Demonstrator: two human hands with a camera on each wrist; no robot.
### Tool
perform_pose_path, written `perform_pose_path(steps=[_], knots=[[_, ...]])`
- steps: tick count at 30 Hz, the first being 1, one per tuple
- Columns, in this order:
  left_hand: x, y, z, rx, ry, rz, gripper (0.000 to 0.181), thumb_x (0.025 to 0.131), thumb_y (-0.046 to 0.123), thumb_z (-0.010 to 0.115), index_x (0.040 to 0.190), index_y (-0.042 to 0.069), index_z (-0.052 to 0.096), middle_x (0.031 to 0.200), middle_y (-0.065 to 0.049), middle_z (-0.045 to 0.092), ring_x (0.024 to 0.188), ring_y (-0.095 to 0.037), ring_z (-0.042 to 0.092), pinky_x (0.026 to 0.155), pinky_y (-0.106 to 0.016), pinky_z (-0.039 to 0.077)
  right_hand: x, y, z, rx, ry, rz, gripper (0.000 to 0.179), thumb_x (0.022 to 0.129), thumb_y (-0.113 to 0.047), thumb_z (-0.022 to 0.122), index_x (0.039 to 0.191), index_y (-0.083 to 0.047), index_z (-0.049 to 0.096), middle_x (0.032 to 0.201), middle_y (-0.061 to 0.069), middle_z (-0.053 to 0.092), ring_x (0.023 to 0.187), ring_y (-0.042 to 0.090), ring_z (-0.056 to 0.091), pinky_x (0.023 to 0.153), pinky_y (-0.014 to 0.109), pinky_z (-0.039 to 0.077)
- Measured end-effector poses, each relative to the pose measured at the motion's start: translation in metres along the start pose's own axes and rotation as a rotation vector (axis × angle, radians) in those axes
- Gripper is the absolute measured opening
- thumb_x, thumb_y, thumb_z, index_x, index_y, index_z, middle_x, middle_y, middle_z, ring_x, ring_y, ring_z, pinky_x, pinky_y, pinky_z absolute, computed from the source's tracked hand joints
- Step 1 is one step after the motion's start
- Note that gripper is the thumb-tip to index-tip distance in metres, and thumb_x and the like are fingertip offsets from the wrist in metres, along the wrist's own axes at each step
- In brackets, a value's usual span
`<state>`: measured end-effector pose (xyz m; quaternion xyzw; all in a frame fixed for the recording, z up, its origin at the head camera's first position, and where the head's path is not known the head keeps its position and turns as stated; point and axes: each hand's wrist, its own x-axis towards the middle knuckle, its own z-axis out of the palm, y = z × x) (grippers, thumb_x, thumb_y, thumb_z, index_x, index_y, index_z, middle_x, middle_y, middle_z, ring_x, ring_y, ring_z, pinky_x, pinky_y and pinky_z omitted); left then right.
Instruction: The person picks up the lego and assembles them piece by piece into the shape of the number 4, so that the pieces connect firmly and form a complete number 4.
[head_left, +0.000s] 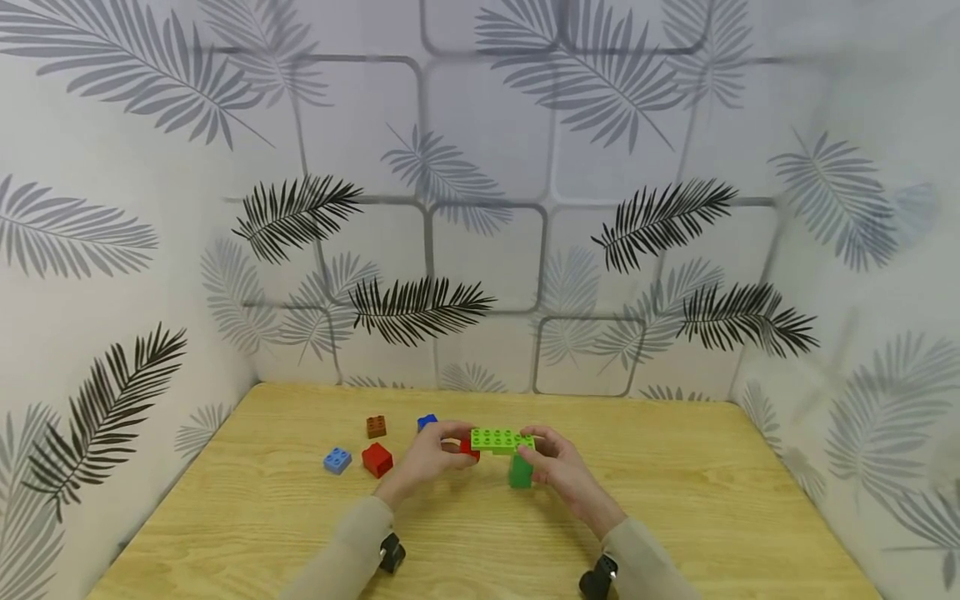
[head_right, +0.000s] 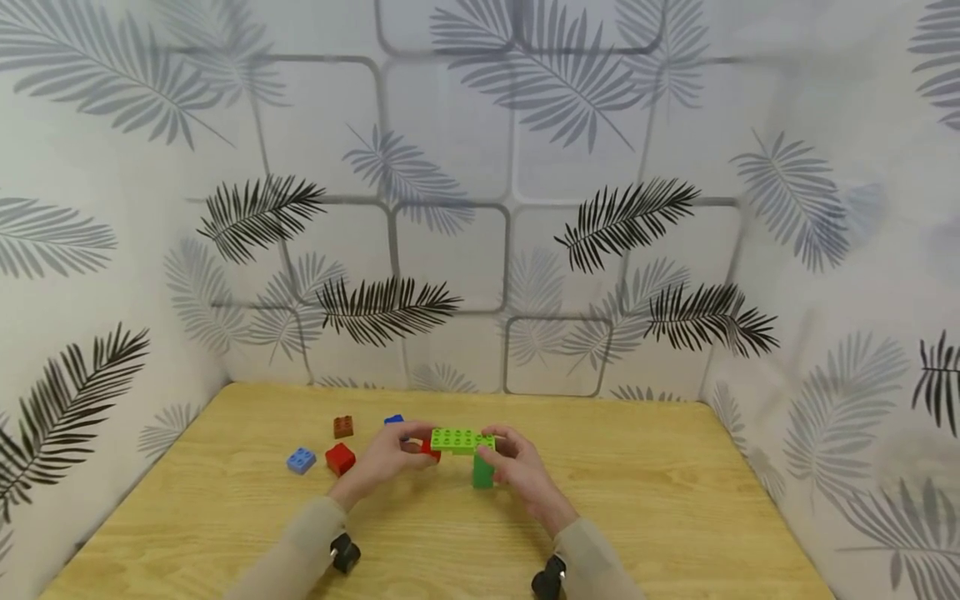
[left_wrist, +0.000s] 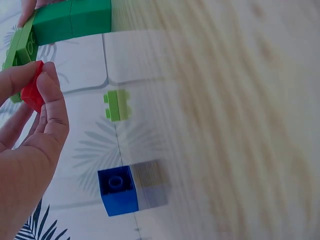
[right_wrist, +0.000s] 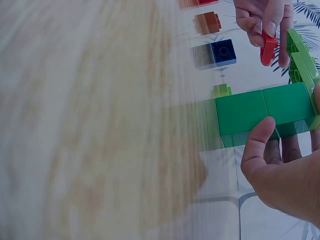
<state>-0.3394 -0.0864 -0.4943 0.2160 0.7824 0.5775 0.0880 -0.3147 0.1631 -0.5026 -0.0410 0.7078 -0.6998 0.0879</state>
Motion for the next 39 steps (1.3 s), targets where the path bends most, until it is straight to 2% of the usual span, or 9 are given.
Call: perform_pose_path(steps=[3, 10, 16, 24, 31, 34, 39], knots=[[0.002, 0.003, 0.005, -0.031, -0.006, 0.007, 0.055, 0.086, 0.005, 0.073, 0.137, 0.002, 0.054, 0.123, -0.019, 0.063, 0.099, -0.026, 0.069, 0.08, -0.034, 0.059, 0.001, 0.0, 0.0, -0.008, -0.004, -0.001, 0.039, 0.094, -0.026, 0.067, 0.128, -0.011, 0.056, 0.121, 0.008, 0.059, 0.097, 0.017, 0.055, 0.077, 0.034, 0.049], [0.005, 0.007, 0.013, -0.057, 0.007, 0.004, 0.055, 0.086, 0.003, 0.074, 0.137, 0.007, 0.056, 0.119, -0.017, 0.064, 0.102, -0.026, 0.069, 0.081, -0.034, 0.059, 0.002, -0.001, -0.001, -0.01, -0.004, -0.001, 0.042, 0.093, -0.028, 0.068, 0.129, -0.011, 0.056, 0.125, 0.01, 0.059, 0.097, 0.016, 0.056, 0.078, 0.035, 0.049], [0.005, 0.01, 0.017, -0.094, 0.011, 0.004, 0.053, 0.086, 0.003, 0.074, 0.136, 0.008, 0.057, 0.126, -0.017, 0.062, 0.107, -0.029, 0.068, 0.082, -0.034, 0.059, 0.001, -0.001, -0.001, -0.007, -0.004, -0.004, 0.041, 0.093, -0.028, 0.068, 0.129, -0.011, 0.056, 0.126, 0.01, 0.059, 0.097, 0.016, 0.057, 0.078, 0.035, 0.049], [0.005, 0.009, 0.018, -0.141, 0.036, 0.021, 0.049, 0.086, 0.0, 0.073, 0.133, 0.004, 0.058, 0.129, -0.02, 0.061, 0.108, -0.031, 0.068, 0.083, -0.033, 0.058, 0.002, 0.001, -0.001, -0.01, -0.007, -0.007, 0.042, 0.092, -0.029, 0.069, 0.129, -0.011, 0.057, 0.124, 0.009, 0.059, 0.096, 0.016, 0.056, 0.076, 0.034, 0.049], [0.005, 0.008, 0.017, -0.18, 0.056, -0.004, 0.047, 0.084, 0.001, 0.074, 0.129, 0.009, 0.063, 0.122, -0.015, 0.064, 0.101, -0.026, 0.07, 0.083, -0.032, 0.058, 0.002, 0.001, -0.002, -0.014, -0.024, -0.013, 0.047, 0.094, -0.029, 0.068, 0.133, -0.008, 0.054, 0.126, 0.009, 0.058, 0.099, 0.016, 0.057, 0.078, 0.033, 0.049], [0.005, 0.009, 0.016, -0.206, 0.044, -0.006, 0.046, 0.085, 0.003, 0.074, 0.129, 0.007, 0.062, 0.122, -0.016, 0.064, 0.1, -0.025, 0.071, 0.085, -0.036, 0.058, 0.0, 0.0, -0.002, -0.017, -0.026, -0.014, 0.049, 0.094, -0.029, 0.067, 0.134, -0.007, 0.052, 0.125, 0.009, 0.058, 0.099, 0.016, 0.057, 0.079, 0.033, 0.049], [0.005, 0.008, 0.015, -0.275, 0.026, -0.001, 0.039, 0.092, 0.009, 0.068, 0.129, 0.001, 0.061, 0.121, -0.021, 0.064, 0.098, -0.024, 0.071, 0.09, -0.044, 0.055, 0.0, 0.0, -0.002, -0.017, -0.023, -0.009, 0.05, 0.094, -0.028, 0.067, 0.136, -0.005, 0.051, 0.125, 0.009, 0.058, 0.098, 0.016, 0.057, 0.079, 0.034, 0.049]])
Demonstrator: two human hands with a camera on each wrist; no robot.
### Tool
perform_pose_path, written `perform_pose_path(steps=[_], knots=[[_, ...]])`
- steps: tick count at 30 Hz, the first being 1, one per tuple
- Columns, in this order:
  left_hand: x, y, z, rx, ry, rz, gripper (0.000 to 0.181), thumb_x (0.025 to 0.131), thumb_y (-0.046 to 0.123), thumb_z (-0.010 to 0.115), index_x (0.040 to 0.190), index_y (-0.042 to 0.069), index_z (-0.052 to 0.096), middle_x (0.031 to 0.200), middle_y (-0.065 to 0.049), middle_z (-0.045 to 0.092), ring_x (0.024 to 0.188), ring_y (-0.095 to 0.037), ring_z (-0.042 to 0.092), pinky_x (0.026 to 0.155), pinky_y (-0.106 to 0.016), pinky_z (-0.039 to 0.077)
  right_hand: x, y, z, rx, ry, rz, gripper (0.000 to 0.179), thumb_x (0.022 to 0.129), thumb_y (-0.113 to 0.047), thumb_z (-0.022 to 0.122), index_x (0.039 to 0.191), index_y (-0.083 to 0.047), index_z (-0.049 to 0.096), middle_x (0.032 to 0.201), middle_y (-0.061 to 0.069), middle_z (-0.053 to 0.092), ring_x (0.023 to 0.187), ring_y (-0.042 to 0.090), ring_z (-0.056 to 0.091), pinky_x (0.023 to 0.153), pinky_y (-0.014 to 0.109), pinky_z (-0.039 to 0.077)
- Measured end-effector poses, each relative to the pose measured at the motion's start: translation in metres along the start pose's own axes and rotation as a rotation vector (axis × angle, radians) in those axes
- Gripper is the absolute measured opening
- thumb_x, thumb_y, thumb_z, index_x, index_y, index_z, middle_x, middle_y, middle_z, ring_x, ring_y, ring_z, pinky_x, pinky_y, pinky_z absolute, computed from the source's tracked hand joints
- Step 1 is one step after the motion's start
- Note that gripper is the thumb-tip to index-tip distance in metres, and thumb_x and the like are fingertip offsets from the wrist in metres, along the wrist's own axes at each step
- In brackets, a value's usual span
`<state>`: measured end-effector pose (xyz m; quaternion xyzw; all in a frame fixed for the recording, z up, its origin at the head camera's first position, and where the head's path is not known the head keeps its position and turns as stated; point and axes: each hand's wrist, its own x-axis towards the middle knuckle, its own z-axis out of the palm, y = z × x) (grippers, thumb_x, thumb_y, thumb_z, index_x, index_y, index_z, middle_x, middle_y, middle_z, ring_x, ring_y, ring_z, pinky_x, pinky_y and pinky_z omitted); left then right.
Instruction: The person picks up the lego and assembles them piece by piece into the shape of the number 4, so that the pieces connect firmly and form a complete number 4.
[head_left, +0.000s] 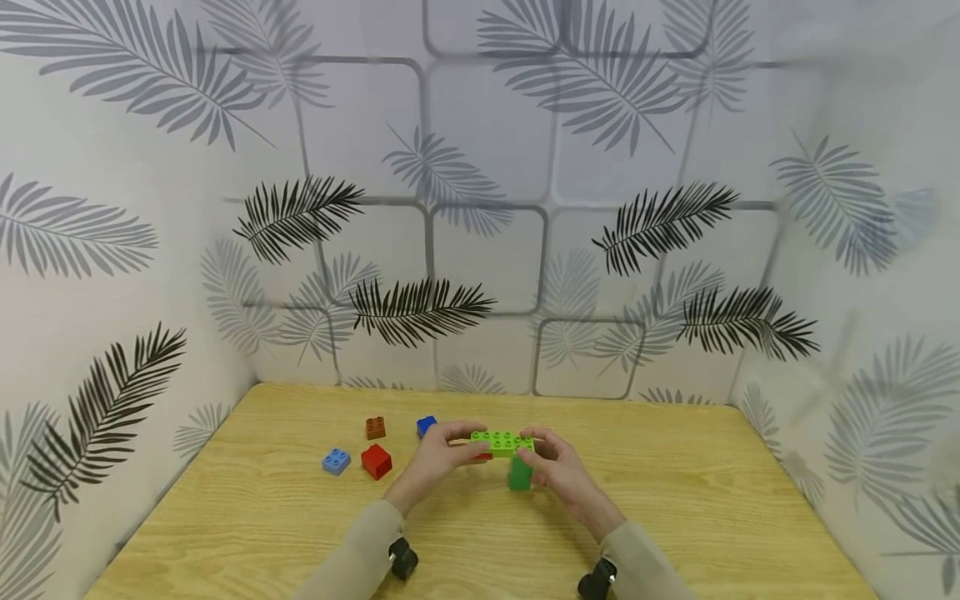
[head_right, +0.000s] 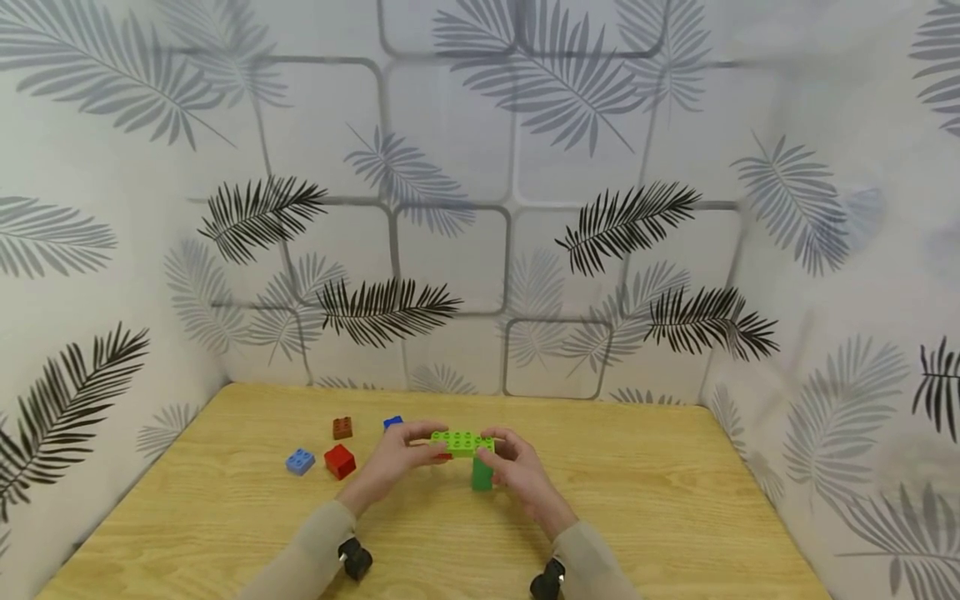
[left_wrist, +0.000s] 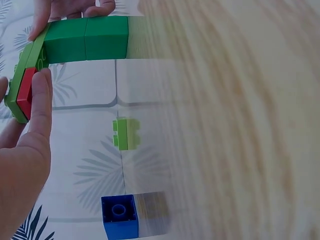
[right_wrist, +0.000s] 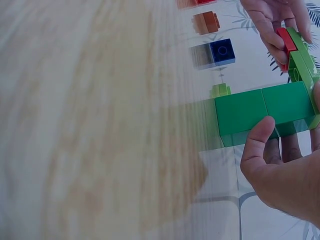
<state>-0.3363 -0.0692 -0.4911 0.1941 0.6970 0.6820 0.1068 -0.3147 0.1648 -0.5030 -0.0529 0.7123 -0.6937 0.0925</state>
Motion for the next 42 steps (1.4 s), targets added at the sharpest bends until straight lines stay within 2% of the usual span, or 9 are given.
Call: perform_pose_path(steps=[6, 11, 18, 25, 31, 39, 42], knots=[[-0.0001, 0.0004, -0.0007, -0.026, 0.001, -0.014, 0.038, 0.095, 0.016, 0.066, 0.129, -0.001, 0.061, 0.121, -0.02, 0.066, 0.098, -0.022, 0.071, 0.093, -0.045, 0.054, 0.0002, 0.0008, 0.0001, -0.002, 0.006, 0.002, 0.046, 0.095, -0.027, 0.066, 0.134, -0.007, 0.052, 0.125, 0.009, 0.058, 0.098, 0.017, 0.057, 0.079, 0.034, 0.049], [0.0019, 0.0023, -0.0012, -0.019, 0.019, -0.04, 0.036, 0.094, 0.013, 0.066, 0.126, -0.001, 0.064, 0.12, -0.019, 0.066, 0.097, -0.02, 0.071, 0.089, -0.04, 0.056, -0.0004, -0.0013, 0.0007, -0.005, 0.008, 0.002, 0.045, 0.095, -0.026, 0.066, 0.134, -0.007, 0.053, 0.124, 0.008, 0.059, 0.097, 0.017, 0.056, 0.077, 0.033, 0.049], [0.0046, 0.0052, -0.0025, 0.004, 0.025, -0.047, 0.033, 0.092, 0.011, 0.069, 0.122, -0.002, 0.066, 0.118, -0.019, 0.067, 0.095, -0.019, 0.07, 0.091, -0.049, 0.053, 0.0007, -0.0004, 0.0008, -0.01, 0.009, 0.003, 0.046, 0.095, -0.026, 0.066, 0.134, -0.006, 0.052, 0.126, 0.009, 0.058, 0.098, 0.017, 0.056, 0.077, 0.033, 0.049], [0.0061, 0.0081, -0.0021, -0.035, 0.048, -0.076, 0.032, 0.089, 0.009, 0.072, 0.119, -0.002, 0.068, 0.117, -0.017, 0.066, 0.094, -0.02, 0.07, 0.085, -0.04, 0.058, 0.001, 0.0003, 0.0011, -0.005, 0.018, 0.0, 0.048, 0.094, -0.026, 0.067, 0.135, -0.005, 0.052, 0.124, 0.008, 0.059, 0.095, 0.016, 0.056, 0.076, 0.032, 0.049], [0.006, 0.0077, -0.0009, -0.04, 0.061, -0.087, 0.032, 0.088, 0.009, 0.073, 0.118, -0.002, 0.068, 0.116, -0.017, 0.066, 0.094, -0.02, 0.07, 0.086, -0.042, 0.057, 0.0012, 0.0015, 0.0009, -0.001, 0.019, 0.002, 0.043, 0.095, -0.025, 0.066, 0.132, -0.008, 0.054, 0.122, 0.007, 0.06, 0.095, 0.016, 0.056, 0.076, 0.032, 0.049], [0.008, 0.004, -0.0034, -0.036, 0.029, -0.088, 0.033, 0.091, 0.013, 0.07, 0.121, -0.001, 0.065, 0.115, -0.014, 0.067, 0.094, -0.019, 0.069, 0.084, -0.041, 0.058, 0.0009, 0.0005, 0.0016, -0.005, 0.022, -0.007, 0.038, 0.096, -0.025, 0.065, 0.129, -0.01, 0.055, 0.121, 0.007, 0.06, 0.096, 0.017, 0.056, 0.076, 0.033, 0.049], [0.0077, 0.0037, -0.0057, -0.011, 0.019, -0.101, 0.033, 0.095, 0.023, 0.065, 0.122, 0.003, 0.066, 0.116, -0.011, 0.067, 0.094, -0.017, 0.068, 0.083, -0.043, 0.058, 0.0008, 0.0006, 0.0018, -0.008, 0.028, -0.01, 0.037, 0.097, -0.025, 0.064, 0.13, -0.01, 0.055, 0.12, 0.006, 0.06, 0.096, 0.017, 0.056, 0.075, 0.033, 0.049]])
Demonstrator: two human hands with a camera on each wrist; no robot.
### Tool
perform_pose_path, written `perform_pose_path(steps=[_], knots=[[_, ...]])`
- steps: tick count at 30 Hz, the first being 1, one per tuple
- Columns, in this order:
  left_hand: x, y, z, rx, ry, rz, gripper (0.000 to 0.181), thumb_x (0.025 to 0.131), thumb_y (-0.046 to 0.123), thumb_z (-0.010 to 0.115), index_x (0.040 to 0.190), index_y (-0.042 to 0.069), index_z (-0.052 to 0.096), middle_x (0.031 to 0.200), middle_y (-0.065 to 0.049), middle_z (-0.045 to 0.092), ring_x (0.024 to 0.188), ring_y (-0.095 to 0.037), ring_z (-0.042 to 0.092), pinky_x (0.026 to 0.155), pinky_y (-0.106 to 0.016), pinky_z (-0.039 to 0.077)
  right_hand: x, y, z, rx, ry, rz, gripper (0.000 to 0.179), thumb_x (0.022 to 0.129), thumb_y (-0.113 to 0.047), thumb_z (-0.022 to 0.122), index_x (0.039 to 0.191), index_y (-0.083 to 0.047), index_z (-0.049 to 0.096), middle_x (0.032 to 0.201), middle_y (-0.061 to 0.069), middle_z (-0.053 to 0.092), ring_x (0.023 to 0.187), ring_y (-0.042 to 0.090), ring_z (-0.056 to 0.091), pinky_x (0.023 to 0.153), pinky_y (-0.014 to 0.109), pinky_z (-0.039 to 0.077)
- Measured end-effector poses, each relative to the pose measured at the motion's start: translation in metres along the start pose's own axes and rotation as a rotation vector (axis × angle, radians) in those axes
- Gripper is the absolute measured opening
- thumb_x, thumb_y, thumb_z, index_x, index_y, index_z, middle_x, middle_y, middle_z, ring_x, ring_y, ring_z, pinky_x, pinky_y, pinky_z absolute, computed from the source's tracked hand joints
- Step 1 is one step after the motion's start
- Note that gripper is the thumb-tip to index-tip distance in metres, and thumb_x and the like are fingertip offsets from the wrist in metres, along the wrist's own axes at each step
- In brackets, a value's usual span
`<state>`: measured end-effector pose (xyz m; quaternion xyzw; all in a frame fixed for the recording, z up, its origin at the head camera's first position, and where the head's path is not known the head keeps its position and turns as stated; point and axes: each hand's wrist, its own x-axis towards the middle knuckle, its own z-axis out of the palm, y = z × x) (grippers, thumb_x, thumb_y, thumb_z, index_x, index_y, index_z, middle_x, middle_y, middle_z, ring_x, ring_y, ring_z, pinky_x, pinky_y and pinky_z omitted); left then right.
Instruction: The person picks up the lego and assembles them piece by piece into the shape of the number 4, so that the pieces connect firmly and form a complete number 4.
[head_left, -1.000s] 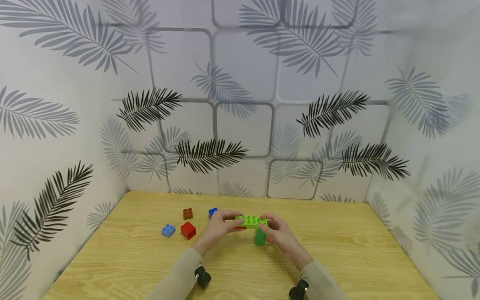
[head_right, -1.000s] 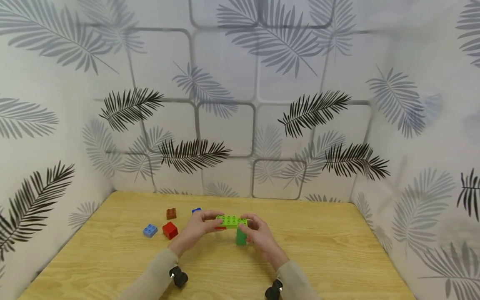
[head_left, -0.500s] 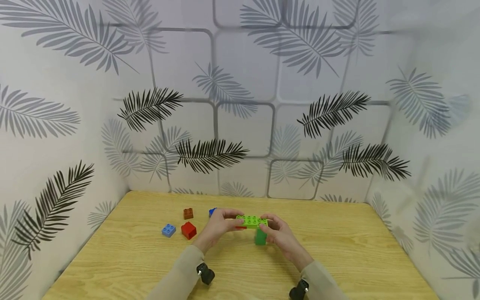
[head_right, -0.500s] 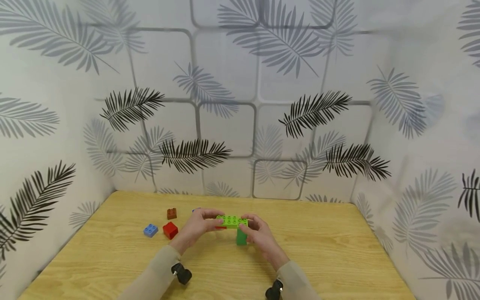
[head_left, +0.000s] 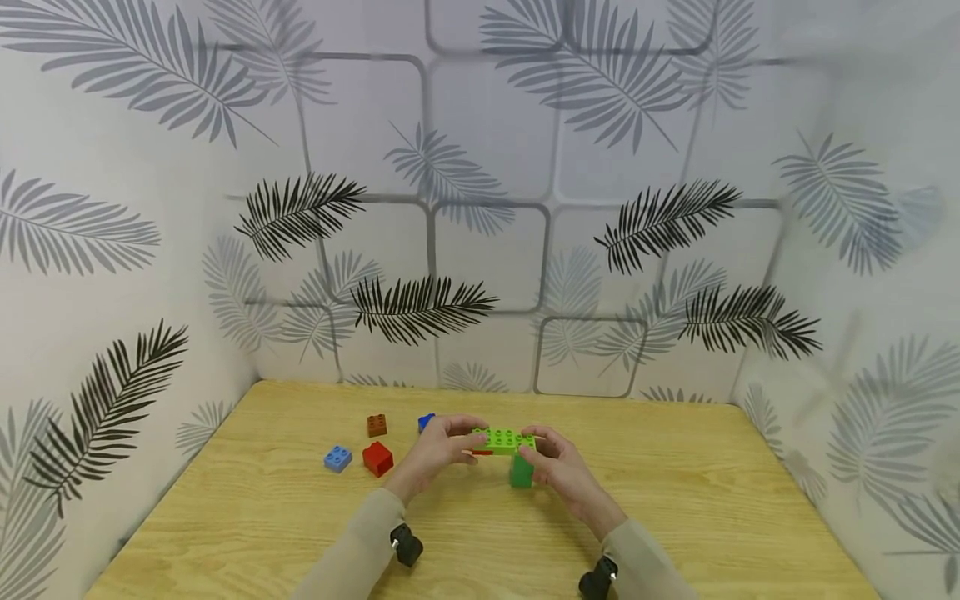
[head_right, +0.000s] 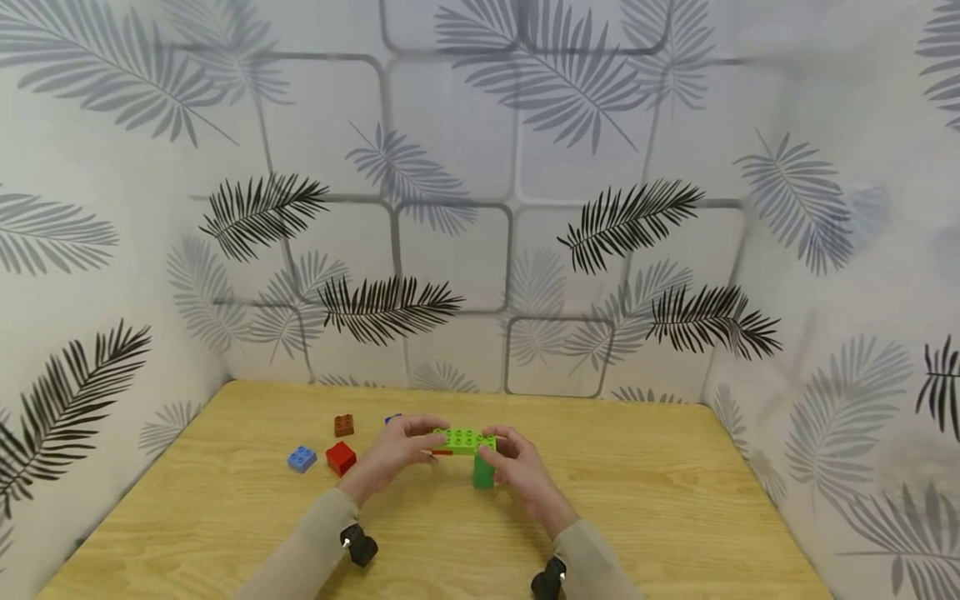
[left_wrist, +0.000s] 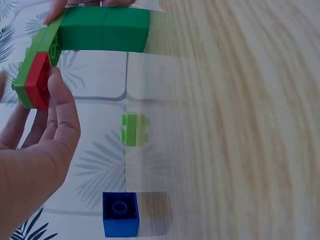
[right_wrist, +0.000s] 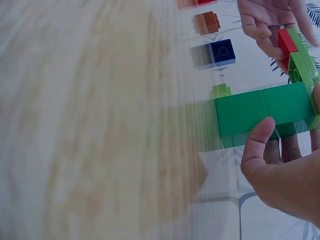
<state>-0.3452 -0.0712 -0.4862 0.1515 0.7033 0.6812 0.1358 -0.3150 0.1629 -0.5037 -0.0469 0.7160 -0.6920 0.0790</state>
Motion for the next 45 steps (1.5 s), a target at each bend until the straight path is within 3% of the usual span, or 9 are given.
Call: perform_pose_path(steps=[6, 16, 20, 23, 29, 39, 45], knots=[[0.004, 0.0, -0.006, 0.06, 0.056, -0.007, 0.045, 0.099, 0.043, 0.054, 0.118, 0.005, 0.068, 0.113, -0.008, 0.068, 0.093, -0.014, 0.065, 0.083, -0.044, 0.057, -0.001, -0.001, -0.001, 0.003, -0.005, 0.009, 0.039, 0.096, -0.025, 0.064, 0.131, -0.01, 0.055, 0.118, 0.005, 0.06, 0.095, 0.017, 0.055, 0.076, 0.034, 0.048], [0.02, -0.005, -0.013, 0.205, 0.125, 0.06, 0.022, 0.099, 0.015, 0.059, 0.117, 0.006, 0.068, 0.116, -0.019, 0.066, 0.102, -0.031, 0.062, 0.083, -0.048, 0.054, -0.002, -0.003, -0.002, 0.001, -0.009, 0.008, 0.041, 0.097, -0.025, 0.064, 0.133, -0.009, 0.053, 0.117, 0.004, 0.058, 0.095, 0.017, 0.054, 0.077, 0.036, 0.048], [0.024, -0.007, -0.014, 0.284, 0.09, 0.087, 0.023, 0.098, 0.006, 0.058, 0.12, 0.002, 0.066, 0.121, -0.02, 0.065, 0.108, -0.03, 0.062, 0.083, -0.043, 0.056, -0.002, -0.003, -0.002, -0.002, -0.01, 0.009, 0.042, 0.096, -0.027, 0.064, 0.133, -0.009, 0.054, 0.119, 0.005, 0.059, 0.096, 0.017, 0.055, 0.078, 0.037, 0.049], [0.026, -0.01, -0.015, 0.38, 0.054, 0.073, 0.026, 0.097, 0.0, 0.057, 0.121, 0.0, 0.067, 0.122, -0.017, 0.066, 0.111, -0.03, 0.062, 0.086, -0.041, 0.056, -0.003, -0.003, -0.001, 0.0, -0.017, 0.018, 0.042, 0.096, -0.027, 0.065, 0.133, -0.01, 0.054, 0.121, 0.006, 0.059, 0.096, 0.017, 0.056, 0.078, 0.037, 0.049], [0.028, -0.014, -0.018, 0.562, -0.014, 0.06, 0.033, 0.094, -0.003, 0.055, 0.123, 0.005, 0.068, 0.128, -0.014, 0.064, 0.124, -0.034, 0.054, 0.101, -0.05, 0.047, -0.003, -0.003, -0.002, 0.004, -0.018, 0.017, 0.041, 0.095, -0.026, 0.066, 0.132, -0.01, 0.054, 0.121, 0.007, 0.059, 0.095, 0.017, 0.056, 0.077, 0.035, 0.048], [0.028, -0.016, -0.018, 0.559, -0.125, -0.013, 0.051, 0.089, -0.007, 0.053, 0.139, 0.006, 0.055, 0.148, -0.014, 0.048, 0.138, -0.039, 0.04, 0.109, -0.059, 0.035, -0.002, -0.003, -0.004, 0.007, -0.04, 0.017, 0.043, 0.094, -0.028, 0.068, 0.13, -0.01, 0.055, 0.122, 0.008, 0.059, 0.097, 0.016, 0.057, 0.079, 0.036, 0.049], [0.027, -0.016, -0.02, 0.579, -0.133, 0.0, 0.042, 0.088, -0.007, 0.057, 0.127, 0.007, 0.065, 0.139, -0.013, 0.055, 0.135, -0.035, 0.044, 0.109, -0.054, 0.037, -0.001, -0.001, -0.005, 0.005, -0.055, 0.015, 0.044, 0.094, -0.028, 0.067, 0.131, -0.01, 0.053, 0.123, 0.008, 0.058, 0.097, 0.016, 0.056, 0.079, 0.035, 0.048]])
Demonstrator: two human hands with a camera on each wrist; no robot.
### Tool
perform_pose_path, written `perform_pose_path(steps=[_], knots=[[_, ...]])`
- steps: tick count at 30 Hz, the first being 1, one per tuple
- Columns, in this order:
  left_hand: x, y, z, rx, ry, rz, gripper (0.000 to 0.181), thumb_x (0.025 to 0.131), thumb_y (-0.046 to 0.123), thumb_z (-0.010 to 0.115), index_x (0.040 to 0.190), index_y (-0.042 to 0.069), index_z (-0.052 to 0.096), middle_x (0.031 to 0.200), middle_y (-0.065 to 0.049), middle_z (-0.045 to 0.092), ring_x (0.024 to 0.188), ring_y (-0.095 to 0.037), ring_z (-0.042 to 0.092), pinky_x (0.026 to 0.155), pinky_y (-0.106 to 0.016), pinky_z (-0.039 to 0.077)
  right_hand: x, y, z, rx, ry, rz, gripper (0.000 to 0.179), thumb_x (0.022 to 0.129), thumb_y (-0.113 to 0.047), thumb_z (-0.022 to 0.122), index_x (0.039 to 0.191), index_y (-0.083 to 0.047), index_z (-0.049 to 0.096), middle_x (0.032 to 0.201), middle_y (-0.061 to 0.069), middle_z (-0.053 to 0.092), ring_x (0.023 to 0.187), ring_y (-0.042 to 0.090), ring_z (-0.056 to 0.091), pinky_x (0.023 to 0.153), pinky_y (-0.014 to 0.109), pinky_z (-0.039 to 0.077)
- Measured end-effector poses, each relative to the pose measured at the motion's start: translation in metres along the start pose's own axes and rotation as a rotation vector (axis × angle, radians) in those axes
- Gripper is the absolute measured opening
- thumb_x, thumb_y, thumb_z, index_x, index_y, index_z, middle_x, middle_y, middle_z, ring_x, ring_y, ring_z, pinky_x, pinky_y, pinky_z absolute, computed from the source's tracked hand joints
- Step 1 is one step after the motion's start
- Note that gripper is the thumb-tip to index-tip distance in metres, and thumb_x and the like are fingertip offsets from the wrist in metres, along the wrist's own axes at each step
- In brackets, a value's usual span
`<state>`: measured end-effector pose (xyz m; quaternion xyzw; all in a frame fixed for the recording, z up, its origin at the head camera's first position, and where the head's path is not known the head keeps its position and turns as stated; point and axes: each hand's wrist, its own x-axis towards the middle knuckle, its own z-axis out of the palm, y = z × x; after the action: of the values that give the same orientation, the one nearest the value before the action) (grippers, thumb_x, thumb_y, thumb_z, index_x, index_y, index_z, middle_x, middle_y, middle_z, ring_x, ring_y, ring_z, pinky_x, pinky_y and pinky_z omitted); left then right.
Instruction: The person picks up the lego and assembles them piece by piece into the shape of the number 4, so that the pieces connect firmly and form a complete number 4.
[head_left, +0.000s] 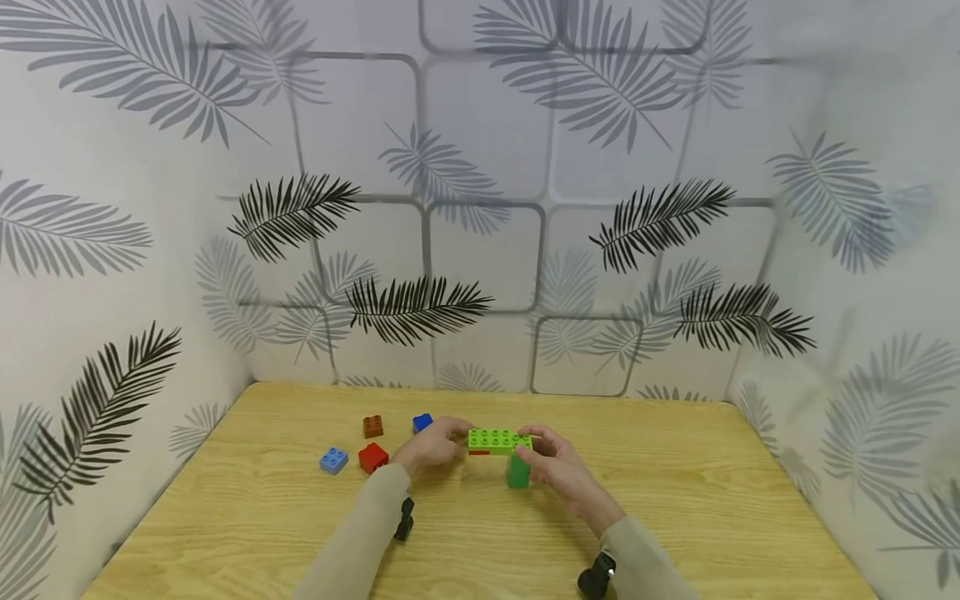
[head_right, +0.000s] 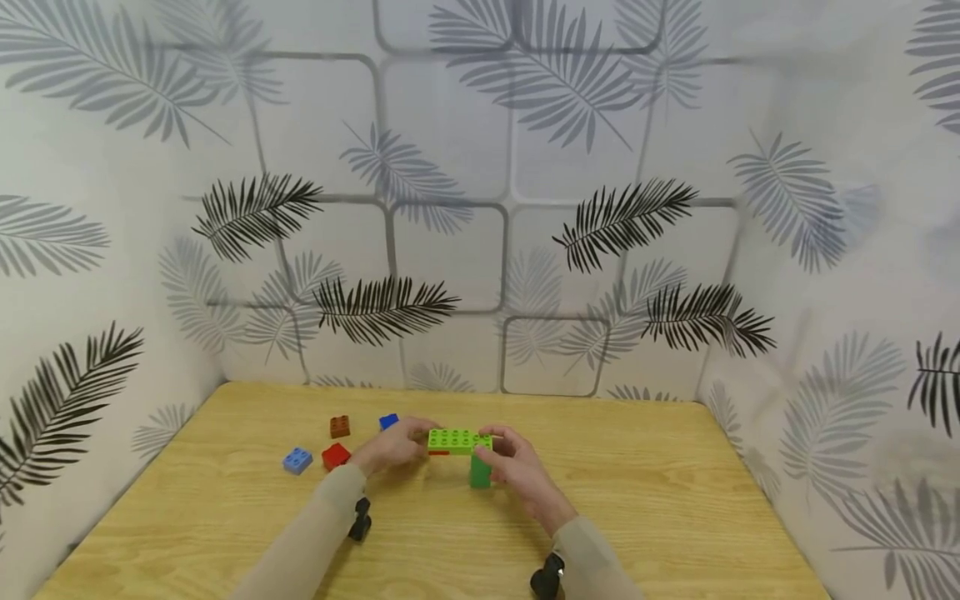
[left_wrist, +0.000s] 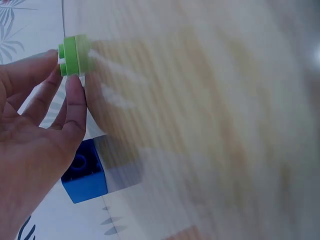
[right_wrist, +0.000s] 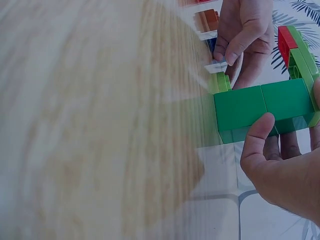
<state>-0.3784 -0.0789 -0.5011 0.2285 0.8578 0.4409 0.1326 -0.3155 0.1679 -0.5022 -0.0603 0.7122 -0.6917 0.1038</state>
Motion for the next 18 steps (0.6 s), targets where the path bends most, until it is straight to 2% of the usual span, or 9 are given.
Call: perform_pose_path(steps=[4, 9, 13, 18], knots=[[-0.002, -0.0028, -0.0018, 0.028, 0.021, 0.006, 0.032, 0.088, -0.005, 0.064, 0.119, 0.003, 0.067, 0.132, -0.016, 0.059, 0.126, -0.035, 0.052, 0.103, -0.052, 0.044, 0.0, 0.0, -0.0001, -0.005, -0.003, -0.005, 0.043, 0.095, -0.027, 0.065, 0.133, -0.011, 0.052, 0.123, 0.008, 0.056, 0.098, 0.017, 0.055, 0.08, 0.037, 0.048], [-0.0025, -0.0069, -0.0032, 0.025, 0.039, -0.009, 0.038, 0.085, -0.003, 0.071, 0.123, -0.002, 0.065, 0.127, -0.019, 0.062, 0.118, -0.035, 0.058, 0.1, -0.049, 0.048, -0.0007, -0.0002, 0.0004, -0.006, 0.005, -0.002, 0.043, 0.096, -0.026, 0.065, 0.134, -0.01, 0.052, 0.124, 0.008, 0.056, 0.098, 0.018, 0.054, 0.08, 0.038, 0.048], [-0.002, -0.0092, -0.0036, 0.047, 0.033, -0.02, 0.034, 0.081, 0.0, 0.077, 0.114, 0.001, 0.069, 0.114, -0.011, 0.067, 0.106, -0.025, 0.062, 0.095, -0.043, 0.05, -0.001, -0.0003, 0.0013, -0.008, 0.003, -0.001, 0.045, 0.096, -0.026, 0.065, 0.134, -0.009, 0.052, 0.123, 0.008, 0.056, 0.098, 0.017, 0.054, 0.079, 0.037, 0.048], [-0.0036, -0.0066, -0.0053, 0.065, 0.015, -0.03, 0.028, 0.078, 0.0, 0.08, 0.102, 0.006, 0.069, 0.103, -0.004, 0.067, 0.094, -0.016, 0.059, 0.089, -0.038, 0.05, -0.001, -0.0013, 0.0012, -0.004, 0.0, -0.005, 0.043, 0.096, -0.025, 0.065, 0.133, -0.01, 0.052, 0.123, 0.008, 0.057, 0.094, 0.017, 0.053, 0.076, 0.035, 0.047]])
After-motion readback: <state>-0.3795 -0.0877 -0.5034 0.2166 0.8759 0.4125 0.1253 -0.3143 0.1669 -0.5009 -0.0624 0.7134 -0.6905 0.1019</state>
